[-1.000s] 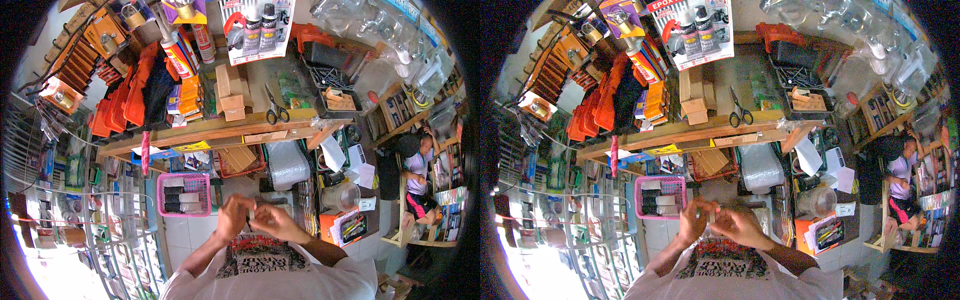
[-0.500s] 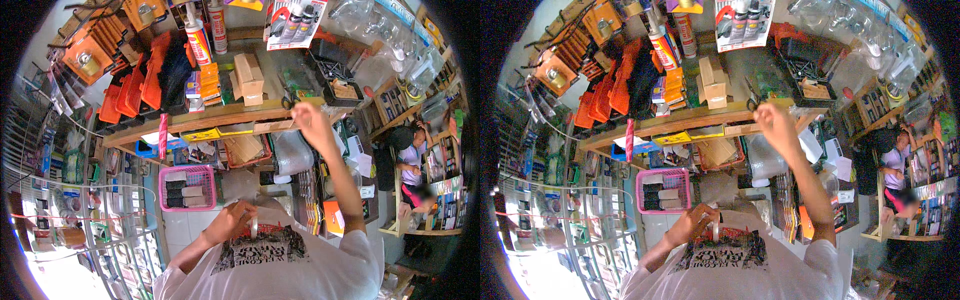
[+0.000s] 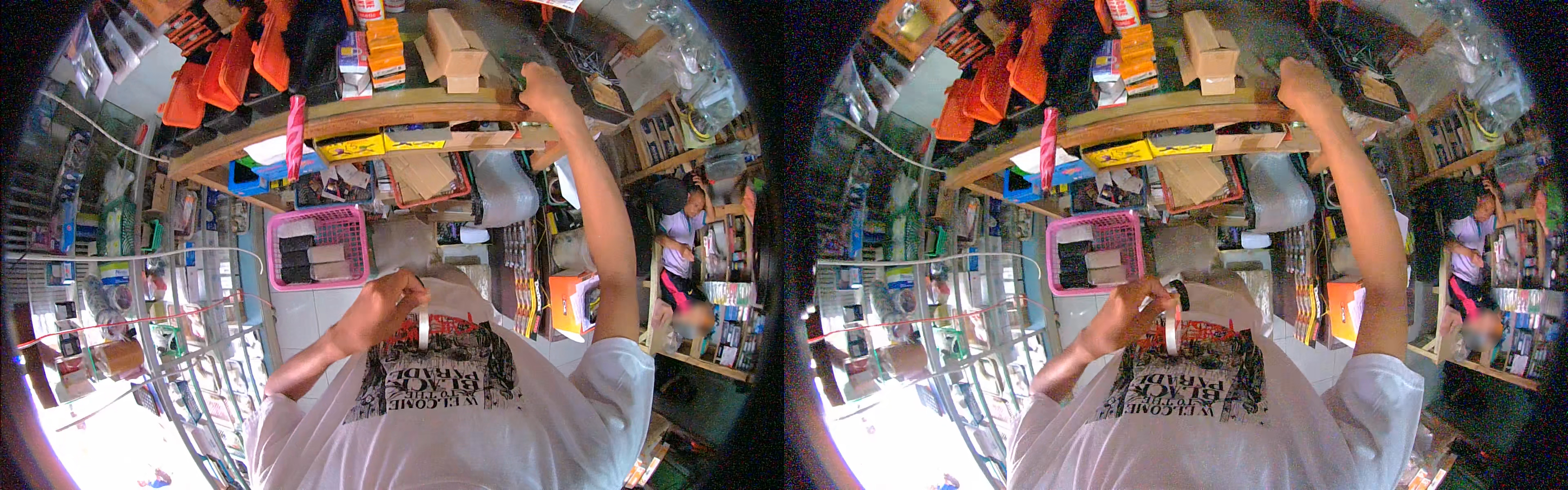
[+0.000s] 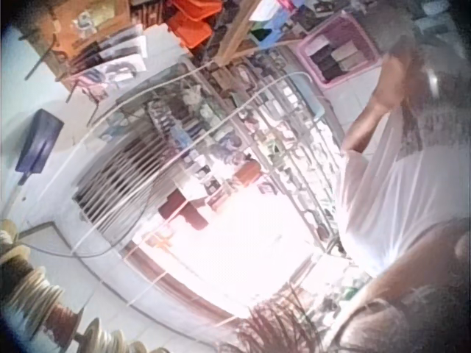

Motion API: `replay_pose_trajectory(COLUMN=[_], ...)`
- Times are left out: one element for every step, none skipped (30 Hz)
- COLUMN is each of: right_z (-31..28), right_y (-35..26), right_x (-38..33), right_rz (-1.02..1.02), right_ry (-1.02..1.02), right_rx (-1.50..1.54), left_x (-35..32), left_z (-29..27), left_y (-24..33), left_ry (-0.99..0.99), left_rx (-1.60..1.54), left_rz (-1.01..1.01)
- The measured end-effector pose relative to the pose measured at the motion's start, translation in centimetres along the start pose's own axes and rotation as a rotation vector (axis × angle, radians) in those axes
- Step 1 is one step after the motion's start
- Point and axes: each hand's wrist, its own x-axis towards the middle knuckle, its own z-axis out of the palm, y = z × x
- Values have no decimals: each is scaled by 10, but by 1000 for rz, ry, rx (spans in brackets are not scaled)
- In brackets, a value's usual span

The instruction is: The person assembles a small cardboard box by folding its flaps and securing them with clear adhesive tape. They use scissors to cut the tape and place the finished box on a nearby shelf.

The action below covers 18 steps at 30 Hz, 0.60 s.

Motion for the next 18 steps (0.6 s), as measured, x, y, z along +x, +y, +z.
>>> replay_pose_trajectory(right_z=[-3,-7,-13,-17,-21,-25,-19,-10,-16,-26,-39,-52,-64,-72,-74,-73,-73,-76], right_y=[-4,-7,-13,-18,-20,-18,1,21,25,23,19,16,23,28,31,32,33,24], right_x=[-2,-4,-4,-8,-16,-22,-28,-30,-37,-54,-76,-97,-116,-135,-152,-165,-179,-197], right_rz=[-7,-13,-26,-39,-53,-63,-76,-99,-79,-61,-88,-118,22,167,151,134,119,110], right_ry=[-8,-16,-21,7,34,66,98,130,105,76,131,185,60,-62,-58,-59,-58,-88], right_rx=[-17,-34,-46,-31,-16,-3,8,24,91,158,219,285,494,696,758,820,882,958], left_x=[0,-1,-3,-6,-9,-11,-9,-7,-8,-11,-12,-14,-14,-16,-16,-18,-18,-16], left_z=[-6,-12,-18,-22,-26,-31,-40,-47,-53,-59,-62,-64,-65,-64,-62,-61,-62,-64], left_y=[5,5,0,-6,-11,-15,-11,-7,-5,-6,-8,-11,-13,-15,-15,-16,-17,-15], left_ry=[-38,-77,-161,-188,-214,-243,-316,-336,-343,-350,-362,-371,-392,-374,-363,-349,-336,-335], left_rx=[-39,-78,-267,-337,-408,-477,-443,-466,-488,-512,-413,-312,-211,-269,-329,-392,-353,-312], left_rz=[-63,-125,-122,-156,-188,-214,-228,-241,-261,-282,-245,-213,-177,-173,-177,-183,-169,-149])
